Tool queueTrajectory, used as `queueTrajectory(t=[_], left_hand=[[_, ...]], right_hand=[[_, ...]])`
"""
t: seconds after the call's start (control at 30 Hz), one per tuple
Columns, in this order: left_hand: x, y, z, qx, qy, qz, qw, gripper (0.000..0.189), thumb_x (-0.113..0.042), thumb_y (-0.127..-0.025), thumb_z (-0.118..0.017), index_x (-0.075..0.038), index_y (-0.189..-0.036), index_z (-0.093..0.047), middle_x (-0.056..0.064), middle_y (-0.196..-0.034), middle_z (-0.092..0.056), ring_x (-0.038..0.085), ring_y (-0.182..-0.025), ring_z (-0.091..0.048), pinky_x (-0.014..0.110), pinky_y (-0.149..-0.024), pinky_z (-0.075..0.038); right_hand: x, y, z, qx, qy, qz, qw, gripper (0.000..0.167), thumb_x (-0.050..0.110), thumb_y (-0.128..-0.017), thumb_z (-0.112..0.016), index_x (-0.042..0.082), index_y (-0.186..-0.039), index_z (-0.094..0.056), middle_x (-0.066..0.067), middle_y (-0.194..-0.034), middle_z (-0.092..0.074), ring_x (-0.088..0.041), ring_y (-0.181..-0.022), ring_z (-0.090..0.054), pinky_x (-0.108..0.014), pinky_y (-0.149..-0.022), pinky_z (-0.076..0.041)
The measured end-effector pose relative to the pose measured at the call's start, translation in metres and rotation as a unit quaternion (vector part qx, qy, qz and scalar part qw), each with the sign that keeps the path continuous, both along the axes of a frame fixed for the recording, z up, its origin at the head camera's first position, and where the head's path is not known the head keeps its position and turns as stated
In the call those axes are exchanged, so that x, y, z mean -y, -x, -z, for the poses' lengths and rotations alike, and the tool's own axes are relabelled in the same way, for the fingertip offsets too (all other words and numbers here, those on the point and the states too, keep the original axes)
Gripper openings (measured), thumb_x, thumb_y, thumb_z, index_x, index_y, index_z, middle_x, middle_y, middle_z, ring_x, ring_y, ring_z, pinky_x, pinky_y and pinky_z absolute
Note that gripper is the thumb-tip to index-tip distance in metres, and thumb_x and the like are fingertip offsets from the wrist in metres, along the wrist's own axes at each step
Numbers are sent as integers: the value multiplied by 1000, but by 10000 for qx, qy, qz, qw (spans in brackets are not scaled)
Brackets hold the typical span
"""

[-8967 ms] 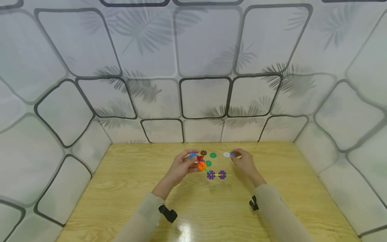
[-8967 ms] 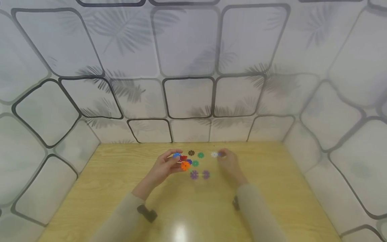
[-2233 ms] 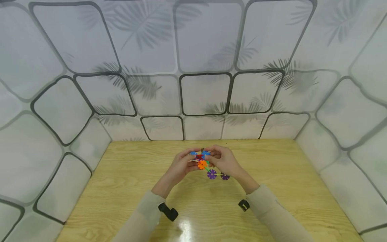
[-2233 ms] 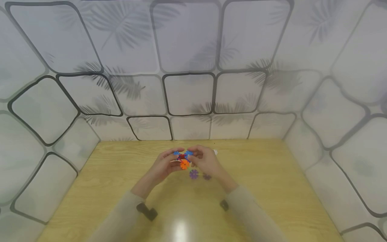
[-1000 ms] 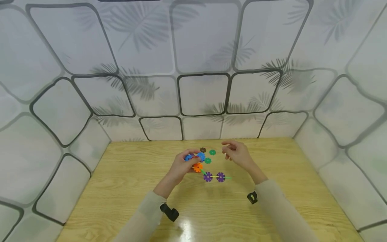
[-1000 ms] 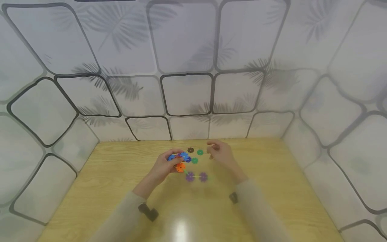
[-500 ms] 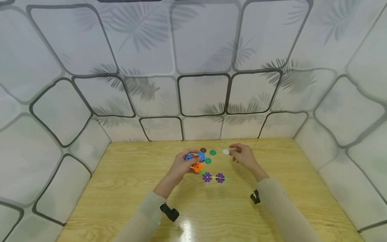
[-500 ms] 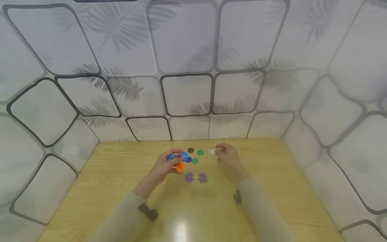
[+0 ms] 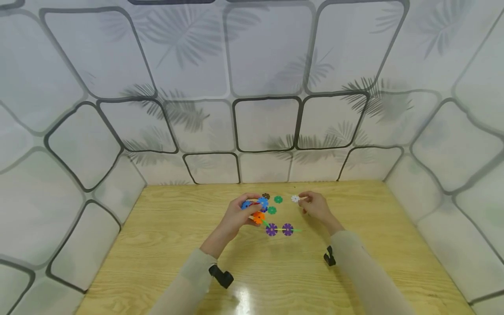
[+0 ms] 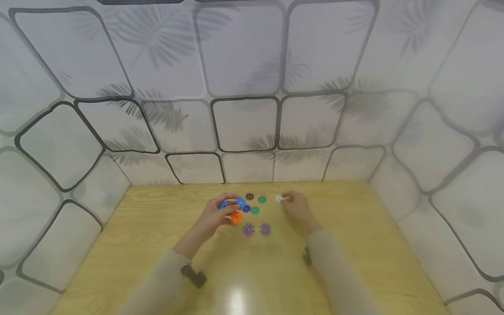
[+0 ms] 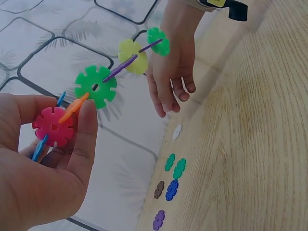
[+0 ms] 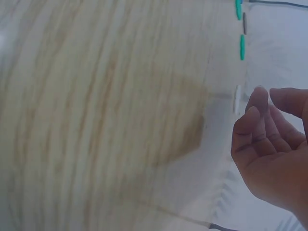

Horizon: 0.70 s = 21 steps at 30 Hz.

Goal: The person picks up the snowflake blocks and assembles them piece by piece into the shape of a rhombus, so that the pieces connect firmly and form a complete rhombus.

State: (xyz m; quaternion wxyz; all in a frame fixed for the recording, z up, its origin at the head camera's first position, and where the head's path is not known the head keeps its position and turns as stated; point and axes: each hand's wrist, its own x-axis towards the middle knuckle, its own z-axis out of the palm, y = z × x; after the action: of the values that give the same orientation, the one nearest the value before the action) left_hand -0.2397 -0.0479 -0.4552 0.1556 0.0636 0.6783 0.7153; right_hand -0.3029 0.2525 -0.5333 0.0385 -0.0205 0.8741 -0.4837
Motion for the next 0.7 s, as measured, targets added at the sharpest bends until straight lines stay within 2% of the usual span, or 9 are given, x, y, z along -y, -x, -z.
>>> queueTrajectory(t=[0.13, 0.4, 0.57, 0.7], left_hand=[[0, 0, 0, 2, -40, 18, 10000, 35, -9, -103, -67, -6, -138, -65, 27, -122, -66, 14, -81, -68, 33, -67, -66], [1, 0, 1, -38, -53, 64, 10000, 33, -10, -104, -66, -5, -137, -65, 27, -123, -65, 14, -80, -67, 33, -66, -66], [2, 3, 2, -46, -30, 107, 9999, 37, -11, -104, -66, -4, -140, -62, 21, -117, -67, 14, -80, -65, 32, -66, -66], [2, 4, 4, -70, -2, 134, 9999, 37, -11, -104, -66, -5, -140, -62, 12, -109, -68, 14, -80, -64, 32, -67, -65]], right_hand=[[1, 3, 6, 34, -94, 59, 9999, 38, 12, -101, -62, -7, -134, -62, -18, -95, -76, -15, -66, -66, -23, -60, -51], [3, 9, 17, 73, -287, 189, 9994, 40, 11, -100, -64, -6, -136, -60, -10, -80, -70, -11, -60, -61, -21, -58, -48], [3, 14, 21, -4, -405, 215, 9989, 41, 12, -99, -66, -5, -135, -61, -9, -81, -70, -11, -59, -61, -22, -56, -48], [1, 18, 25, -150, -684, 203, 9973, 41, 16, -98, -67, -4, -133, -64, -12, -87, -73, -12, -64, -63, -23, -62, -50]])
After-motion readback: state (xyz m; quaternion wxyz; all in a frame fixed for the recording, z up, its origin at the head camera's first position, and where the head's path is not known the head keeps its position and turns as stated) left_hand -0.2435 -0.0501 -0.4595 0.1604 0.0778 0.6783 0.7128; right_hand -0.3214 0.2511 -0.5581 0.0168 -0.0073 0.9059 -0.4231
